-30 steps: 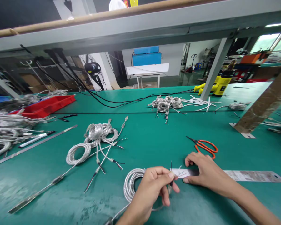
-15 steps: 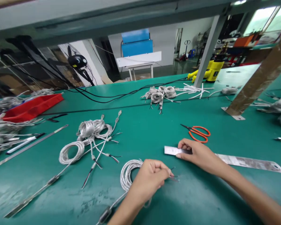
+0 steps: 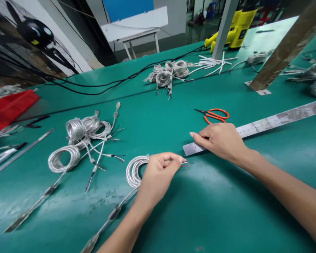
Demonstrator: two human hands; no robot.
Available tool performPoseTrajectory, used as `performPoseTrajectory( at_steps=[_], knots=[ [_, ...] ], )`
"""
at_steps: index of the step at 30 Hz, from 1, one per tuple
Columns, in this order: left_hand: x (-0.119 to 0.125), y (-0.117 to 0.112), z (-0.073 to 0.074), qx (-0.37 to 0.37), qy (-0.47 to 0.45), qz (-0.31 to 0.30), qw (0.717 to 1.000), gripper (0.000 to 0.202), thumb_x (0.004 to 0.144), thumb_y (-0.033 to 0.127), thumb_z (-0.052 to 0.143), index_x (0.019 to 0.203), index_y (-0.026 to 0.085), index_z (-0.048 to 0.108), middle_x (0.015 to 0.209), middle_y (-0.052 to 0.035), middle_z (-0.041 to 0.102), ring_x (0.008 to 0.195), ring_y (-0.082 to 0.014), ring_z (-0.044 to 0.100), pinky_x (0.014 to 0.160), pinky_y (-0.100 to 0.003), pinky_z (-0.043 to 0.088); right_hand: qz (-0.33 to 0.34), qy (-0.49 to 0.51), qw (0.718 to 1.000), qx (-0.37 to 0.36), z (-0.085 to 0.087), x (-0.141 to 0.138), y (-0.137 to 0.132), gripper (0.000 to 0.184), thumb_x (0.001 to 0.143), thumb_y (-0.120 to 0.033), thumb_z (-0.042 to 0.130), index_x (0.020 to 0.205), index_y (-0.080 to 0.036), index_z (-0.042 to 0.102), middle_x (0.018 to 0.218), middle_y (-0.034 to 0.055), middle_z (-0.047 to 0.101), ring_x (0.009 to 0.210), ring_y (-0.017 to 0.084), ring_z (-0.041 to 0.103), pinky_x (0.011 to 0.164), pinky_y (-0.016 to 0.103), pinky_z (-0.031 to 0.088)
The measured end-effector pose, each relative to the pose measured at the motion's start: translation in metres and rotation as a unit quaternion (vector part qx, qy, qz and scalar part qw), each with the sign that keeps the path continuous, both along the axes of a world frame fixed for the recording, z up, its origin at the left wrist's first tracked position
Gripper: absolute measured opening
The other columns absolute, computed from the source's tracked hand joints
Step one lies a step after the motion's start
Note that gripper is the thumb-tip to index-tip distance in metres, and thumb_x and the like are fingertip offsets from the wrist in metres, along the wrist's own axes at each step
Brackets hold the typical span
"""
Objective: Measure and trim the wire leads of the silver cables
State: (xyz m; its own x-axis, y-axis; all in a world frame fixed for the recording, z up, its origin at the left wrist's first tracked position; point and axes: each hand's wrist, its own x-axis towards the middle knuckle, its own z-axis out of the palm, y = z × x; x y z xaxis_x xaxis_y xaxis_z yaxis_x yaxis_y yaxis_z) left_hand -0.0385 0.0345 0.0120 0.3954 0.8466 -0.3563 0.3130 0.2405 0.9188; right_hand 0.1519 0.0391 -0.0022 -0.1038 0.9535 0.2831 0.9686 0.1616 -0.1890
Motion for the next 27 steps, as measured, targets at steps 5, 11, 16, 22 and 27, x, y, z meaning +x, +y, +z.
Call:
performPoseTrajectory(
  at_steps=[5,11,16,22,27],
  knots=[
    [0.002,-0.005,0.0,0.003,0.021,0.001,1.0,0.023,0.075,0.031,0.054,0.074,0.011,0.068,0.043,0.0069,0.032,0.04,-0.0059,0.016,0.039,-0.021,0.008,0.04,0.01,0.999,0.033,0.001,0.005,0.001,0.05,0.087,-0.036,0.037,0.043,-0.016,0.05,0.047,0.001,0.055,0.049,0.012,0.05,0.047,0.027,0.017],
    [0.008,-0.012,-0.005,0.012,0.016,-0.009,1.0,0.025,0.075,0.03,0.054,0.078,0.01,0.069,0.047,0.0043,0.036,0.046,-0.0079,0.021,0.043,-0.022,0.014,0.079,0.009,0.996,0.05,0.004,0.005,0.0,0.049,0.087,-0.034,0.038,0.043,-0.016,0.051,0.044,-0.0008,0.05,0.046,0.01,0.045,0.049,0.027,0.019],
    [0.008,-0.012,-0.006,0.023,0.027,-0.007,0.999,0.025,0.075,0.03,0.053,0.072,0.011,0.069,0.047,0.0045,0.033,0.047,-0.0087,0.02,0.044,-0.022,0.015,0.094,0.017,0.994,0.051,0.006,0.005,-0.001,0.049,0.086,-0.033,0.038,0.042,-0.016,0.053,0.042,-0.001,0.047,0.044,0.009,0.041,0.049,0.027,0.019],
    [0.007,-0.012,-0.009,0.036,0.031,-0.013,0.999,0.024,0.075,0.029,0.053,0.067,0.011,0.066,0.049,0.0034,0.036,0.049,-0.0091,0.022,0.044,-0.022,0.015,0.103,0.03,0.993,0.046,0.007,0.004,-0.002,0.048,0.086,-0.031,0.038,0.043,-0.015,0.052,0.043,-0.0005,0.047,0.044,0.009,0.039,0.049,0.027,0.017],
    [0.008,-0.011,-0.011,0.045,0.031,-0.01,0.998,0.025,0.075,0.031,0.053,0.064,0.012,0.065,0.045,0.004,0.035,0.046,-0.0087,0.02,0.043,-0.023,0.013,0.101,0.05,0.993,0.021,0.007,0.003,-0.002,0.048,0.086,-0.032,0.038,0.044,-0.015,0.052,0.043,-0.0005,0.046,0.044,0.009,0.038,0.048,0.027,0.016]
  ],
)
